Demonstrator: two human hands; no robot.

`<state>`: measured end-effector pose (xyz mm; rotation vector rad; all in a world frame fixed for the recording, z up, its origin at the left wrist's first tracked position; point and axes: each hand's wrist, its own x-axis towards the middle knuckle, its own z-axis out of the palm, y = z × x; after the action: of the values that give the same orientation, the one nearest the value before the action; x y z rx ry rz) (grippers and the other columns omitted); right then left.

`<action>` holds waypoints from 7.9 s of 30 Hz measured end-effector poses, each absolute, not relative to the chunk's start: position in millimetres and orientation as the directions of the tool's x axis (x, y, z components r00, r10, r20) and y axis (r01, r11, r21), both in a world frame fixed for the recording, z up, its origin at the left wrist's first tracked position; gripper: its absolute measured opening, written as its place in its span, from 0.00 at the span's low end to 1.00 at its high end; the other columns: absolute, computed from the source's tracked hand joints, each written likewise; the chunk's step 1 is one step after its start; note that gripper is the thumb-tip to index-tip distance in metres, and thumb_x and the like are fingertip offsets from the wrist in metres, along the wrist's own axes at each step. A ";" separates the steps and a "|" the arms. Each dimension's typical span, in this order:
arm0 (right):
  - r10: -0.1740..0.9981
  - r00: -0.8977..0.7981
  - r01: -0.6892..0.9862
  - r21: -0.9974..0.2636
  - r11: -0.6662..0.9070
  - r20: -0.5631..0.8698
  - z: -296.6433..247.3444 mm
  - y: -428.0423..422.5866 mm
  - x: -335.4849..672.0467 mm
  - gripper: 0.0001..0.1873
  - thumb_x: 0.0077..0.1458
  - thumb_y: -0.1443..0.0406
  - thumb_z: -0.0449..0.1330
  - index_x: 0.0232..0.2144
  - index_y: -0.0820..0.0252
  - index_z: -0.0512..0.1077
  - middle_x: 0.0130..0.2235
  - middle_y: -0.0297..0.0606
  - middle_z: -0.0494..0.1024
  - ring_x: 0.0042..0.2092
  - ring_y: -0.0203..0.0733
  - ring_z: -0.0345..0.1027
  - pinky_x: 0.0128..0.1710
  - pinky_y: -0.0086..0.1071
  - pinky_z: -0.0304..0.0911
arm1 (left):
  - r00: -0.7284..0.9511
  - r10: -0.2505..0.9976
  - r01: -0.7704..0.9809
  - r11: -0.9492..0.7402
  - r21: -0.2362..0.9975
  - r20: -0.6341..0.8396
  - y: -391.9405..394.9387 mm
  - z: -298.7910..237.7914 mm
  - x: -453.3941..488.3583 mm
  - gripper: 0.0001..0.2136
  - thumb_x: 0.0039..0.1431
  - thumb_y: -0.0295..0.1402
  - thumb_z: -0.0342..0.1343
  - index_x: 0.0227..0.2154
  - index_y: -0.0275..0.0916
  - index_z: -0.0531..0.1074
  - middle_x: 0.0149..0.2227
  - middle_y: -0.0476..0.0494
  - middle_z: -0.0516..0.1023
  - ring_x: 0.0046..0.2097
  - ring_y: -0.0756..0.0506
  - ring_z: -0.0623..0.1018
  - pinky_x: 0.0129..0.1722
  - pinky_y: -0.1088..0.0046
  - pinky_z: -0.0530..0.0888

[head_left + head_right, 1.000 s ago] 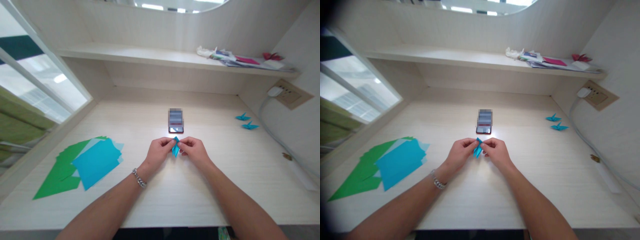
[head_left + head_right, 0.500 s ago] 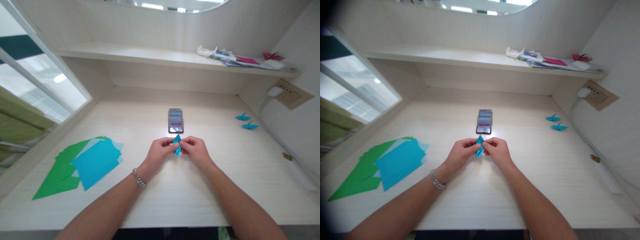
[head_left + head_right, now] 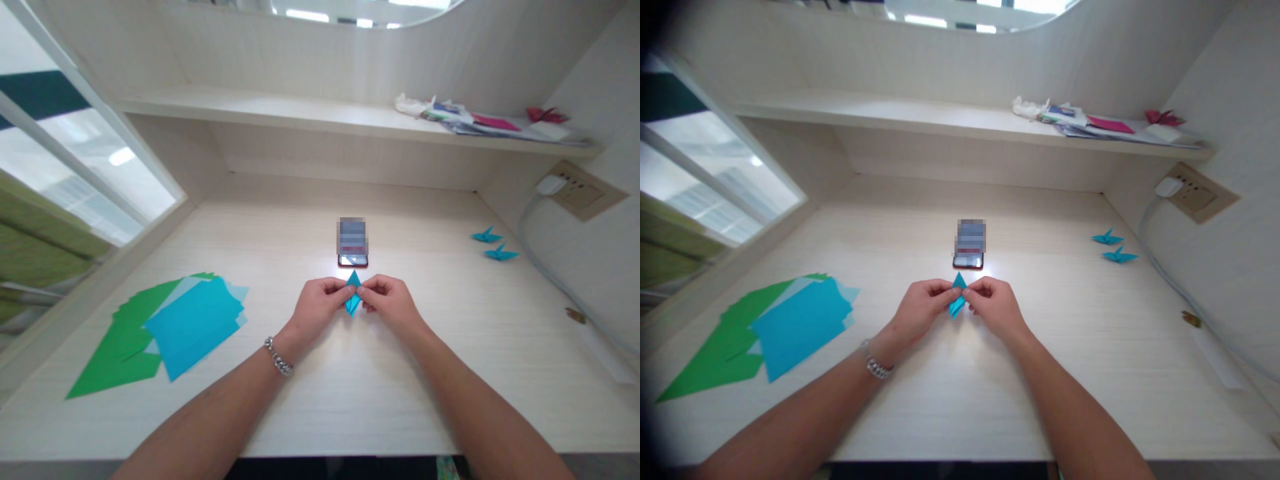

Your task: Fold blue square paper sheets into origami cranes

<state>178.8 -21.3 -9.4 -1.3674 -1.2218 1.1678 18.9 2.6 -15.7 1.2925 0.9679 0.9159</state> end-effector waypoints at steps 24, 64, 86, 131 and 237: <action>0.992 0.129 0.048 -0.999 0.001 0.007 -5.0 -21.0 179.8 0.14 0.46 0.55 0.63 0.24 0.61 0.74 0.22 0.33 0.72 0.24 0.35 0.64 0.24 0.29 0.61 | 0.475 0.879 0.096 0.001 0.995 -0.046 -3.2 -10.9 20.7 0.09 0.50 0.37 0.60 0.30 0.36 0.79 0.30 0.41 0.81 0.31 0.46 0.76 0.33 0.71 0.71; 0.990 0.074 -0.188 -0.976 -0.108 -0.124 -16.3 -20.2 176.1 0.15 0.38 0.57 0.69 0.27 0.61 0.73 0.27 0.36 0.78 0.27 0.38 0.70 0.29 0.32 0.67 | 0.383 0.915 -0.167 0.201 0.965 -0.124 -4.3 -6.2 23.0 0.20 0.47 0.30 0.63 0.45 0.35 0.70 0.27 0.47 0.76 0.28 0.49 0.77 0.30 0.72 0.75; 0.980 0.197 -0.118 -0.993 0.025 0.001 -12.5 -20.3 173.2 0.12 0.39 0.60 0.69 0.26 0.61 0.73 0.26 0.36 0.78 0.28 0.38 0.70 0.29 0.31 0.64 | 0.482 0.849 -0.181 0.338 0.924 -0.216 -10.1 -5.2 24.8 0.22 0.45 0.28 0.64 0.45 0.33 0.69 0.24 0.46 0.77 0.27 0.47 0.78 0.30 0.71 0.74; 0.966 -0.139 -0.288 -0.925 -0.249 -0.216 -3.8 -20.6 191.9 0.13 0.39 0.63 0.68 0.31 0.62 0.79 0.32 0.41 0.81 0.33 0.42 0.75 0.37 0.37 0.71 | 0.321 0.942 -0.216 0.174 0.961 -0.099 3.6 -9.2 15.1 0.07 0.45 0.29 0.63 0.30 0.34 0.78 0.30 0.43 0.80 0.31 0.47 0.78 0.35 0.69 0.76; 0.992 0.007 -0.034 -0.991 -0.129 -0.129 -10.5 -18.7 183.0 0.11 0.43 0.58 0.65 0.26 0.61 0.77 0.27 0.36 0.75 0.30 0.39 0.67 0.27 0.30 0.62 | 0.329 0.944 0.112 -0.072 0.991 0.032 8.8 -4.7 11.8 0.18 0.57 0.43 0.53 0.21 0.35 0.73 0.20 0.47 0.73 0.24 0.51 0.70 0.24 0.76 0.66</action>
<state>183.0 -18.7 -10.5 -1.2828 -1.1130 1.3121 11.8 8.8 -4.7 1.4764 1.0180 0.9344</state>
